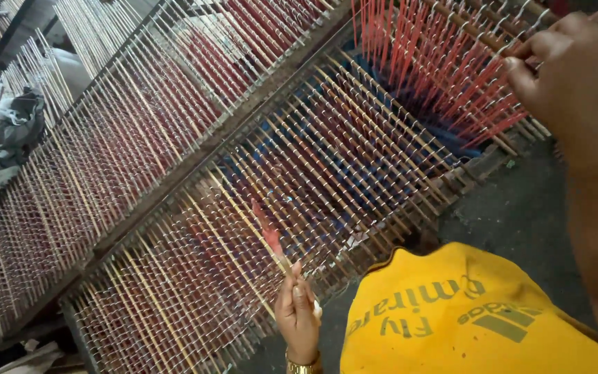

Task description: Dipping batches of wicks attached to wooden frames into a vat of wax and arranging them on a drying rack.

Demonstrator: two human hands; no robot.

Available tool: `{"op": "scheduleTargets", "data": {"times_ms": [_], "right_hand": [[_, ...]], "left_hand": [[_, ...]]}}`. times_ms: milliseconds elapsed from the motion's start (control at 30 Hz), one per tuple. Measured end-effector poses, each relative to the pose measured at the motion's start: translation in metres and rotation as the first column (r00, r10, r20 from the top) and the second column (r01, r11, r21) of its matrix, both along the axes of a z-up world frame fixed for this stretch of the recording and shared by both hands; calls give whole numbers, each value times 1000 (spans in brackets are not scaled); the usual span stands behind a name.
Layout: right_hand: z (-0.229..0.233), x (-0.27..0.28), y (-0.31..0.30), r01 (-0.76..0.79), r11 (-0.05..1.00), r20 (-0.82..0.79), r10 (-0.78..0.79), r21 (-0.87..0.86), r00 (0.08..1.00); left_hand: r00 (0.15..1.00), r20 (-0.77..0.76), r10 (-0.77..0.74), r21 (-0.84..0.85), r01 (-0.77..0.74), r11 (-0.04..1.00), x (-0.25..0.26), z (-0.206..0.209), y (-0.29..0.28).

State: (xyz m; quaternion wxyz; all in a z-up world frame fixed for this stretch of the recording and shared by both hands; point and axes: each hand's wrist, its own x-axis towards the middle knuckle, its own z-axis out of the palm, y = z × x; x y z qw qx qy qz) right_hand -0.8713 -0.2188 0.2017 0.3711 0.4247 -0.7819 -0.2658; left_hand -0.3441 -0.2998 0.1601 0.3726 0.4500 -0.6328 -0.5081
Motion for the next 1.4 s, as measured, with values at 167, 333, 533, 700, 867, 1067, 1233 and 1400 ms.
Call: {"op": "scheduleTargets", "data": {"times_ms": [167, 333, 533, 700, 867, 1067, 1233, 1400], "right_hand": [[-35, 15, -13, -36, 983, 288, 87, -178, 954], [-110, 27, -24, 28, 984, 437, 52, -174, 898], [-168, 32, -23, 108, 987, 617, -10, -121, 787], [-178, 36, -24, 121, 984, 648, -10, -128, 762], [-207, 31, -25, 128, 972, 715, 54, -198, 697], [-239, 28, -26, 143, 970, 775, 64, -196, 629], [-252, 25, -29, 213, 972, 882, -14, -99, 472], [-241, 26, -34, 173, 984, 888, -114, 39, 445]], "left_hand": [[999, 54, -8, 17, 7, 1000, 1, 2, 3], [987, 157, -19, 17, 16, 1000, 0, 6, 3], [992, 113, -49, 3, 49, 999, -2, 5, 6], [987, 160, -24, 56, 15, 998, -9, 10, 11], [968, 249, -24, 24, 19, 1000, -21, 18, 13], [959, 283, -34, 28, 28, 999, -35, 27, 17], [967, 250, -49, 33, 43, 999, -44, 32, 22], [948, 318, 32, 44, -48, 998, -53, 38, 28]]}}
